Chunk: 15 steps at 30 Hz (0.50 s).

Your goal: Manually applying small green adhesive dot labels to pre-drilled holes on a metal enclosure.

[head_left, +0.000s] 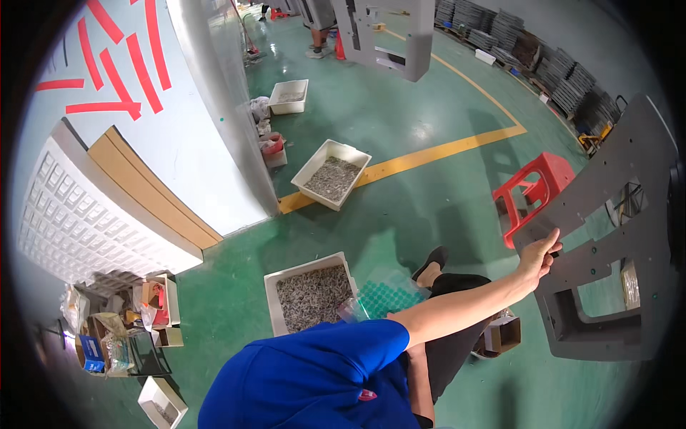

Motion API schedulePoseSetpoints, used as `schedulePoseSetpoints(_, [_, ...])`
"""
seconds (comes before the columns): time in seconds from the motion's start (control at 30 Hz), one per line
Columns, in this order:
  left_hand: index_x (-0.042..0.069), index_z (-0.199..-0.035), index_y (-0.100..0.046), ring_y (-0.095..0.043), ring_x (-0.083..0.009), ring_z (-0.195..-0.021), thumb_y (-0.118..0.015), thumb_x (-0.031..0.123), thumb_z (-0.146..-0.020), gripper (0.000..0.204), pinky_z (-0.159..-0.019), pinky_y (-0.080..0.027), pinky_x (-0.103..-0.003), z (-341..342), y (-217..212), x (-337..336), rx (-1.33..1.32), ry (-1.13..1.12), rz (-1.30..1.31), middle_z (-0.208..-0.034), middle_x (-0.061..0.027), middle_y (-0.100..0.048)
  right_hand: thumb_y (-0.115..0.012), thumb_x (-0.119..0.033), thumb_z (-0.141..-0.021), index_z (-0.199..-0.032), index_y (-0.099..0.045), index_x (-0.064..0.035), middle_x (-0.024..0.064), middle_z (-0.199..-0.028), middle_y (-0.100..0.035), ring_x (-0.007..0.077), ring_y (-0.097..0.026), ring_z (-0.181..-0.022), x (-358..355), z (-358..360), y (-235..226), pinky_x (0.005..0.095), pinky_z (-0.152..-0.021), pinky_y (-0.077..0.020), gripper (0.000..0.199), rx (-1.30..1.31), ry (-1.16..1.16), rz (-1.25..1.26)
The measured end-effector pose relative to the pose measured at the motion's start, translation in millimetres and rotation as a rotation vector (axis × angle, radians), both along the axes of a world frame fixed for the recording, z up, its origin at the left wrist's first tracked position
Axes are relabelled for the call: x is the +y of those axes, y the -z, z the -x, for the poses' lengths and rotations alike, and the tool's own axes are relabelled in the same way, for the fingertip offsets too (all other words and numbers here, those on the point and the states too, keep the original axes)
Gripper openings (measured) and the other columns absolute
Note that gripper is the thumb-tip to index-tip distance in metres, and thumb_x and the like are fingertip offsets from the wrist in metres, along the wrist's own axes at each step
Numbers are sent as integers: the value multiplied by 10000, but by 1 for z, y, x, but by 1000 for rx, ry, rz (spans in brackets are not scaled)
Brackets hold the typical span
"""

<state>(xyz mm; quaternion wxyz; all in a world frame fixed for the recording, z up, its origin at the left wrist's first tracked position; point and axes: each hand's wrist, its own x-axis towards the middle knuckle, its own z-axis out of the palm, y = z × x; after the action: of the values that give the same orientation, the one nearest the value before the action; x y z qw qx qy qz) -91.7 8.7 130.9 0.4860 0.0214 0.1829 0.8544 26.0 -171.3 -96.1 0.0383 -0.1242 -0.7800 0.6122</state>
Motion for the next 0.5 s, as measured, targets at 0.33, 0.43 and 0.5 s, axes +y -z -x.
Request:
schedulePoseSetpoints(0.33, [138,-859,-612,-411,-9,-534,-736,463,-773,358,-396,-279,-155,36,-7,-20,-34,-24,-49,-779,48,-615,-656,-267,-866,-1326,-444,-22,165,-1357,-469,272,-431,-1263,-6,1,-15,396,-1033,-355,562,-2,63,-128])
schedulePoseSetpoints(0.43, [139,-858,-611,-410,-11,-529,-726,443,-791,332,-393,-274,-160,43,-11,-25,-43,-13,-45,-788,47,-628,-666,-262,-857,-1321,-451,-20,179,-1348,-472,278,-436,-1257,-3,5,-11,398,-1034,-354,566,-12,52,-139])
schedulePoseSetpoints(0.5, [140,-849,-607,-422,-11,-537,-704,428,-816,305,-395,-277,-159,45,-12,-28,-48,6,-36,-806,46,-639,-656,-257,-865,-1313,-459,-17,181,-1342,-478,281,-441,-1253,-6,4,-20,397,-1034,-355,545,-7,63,-100])
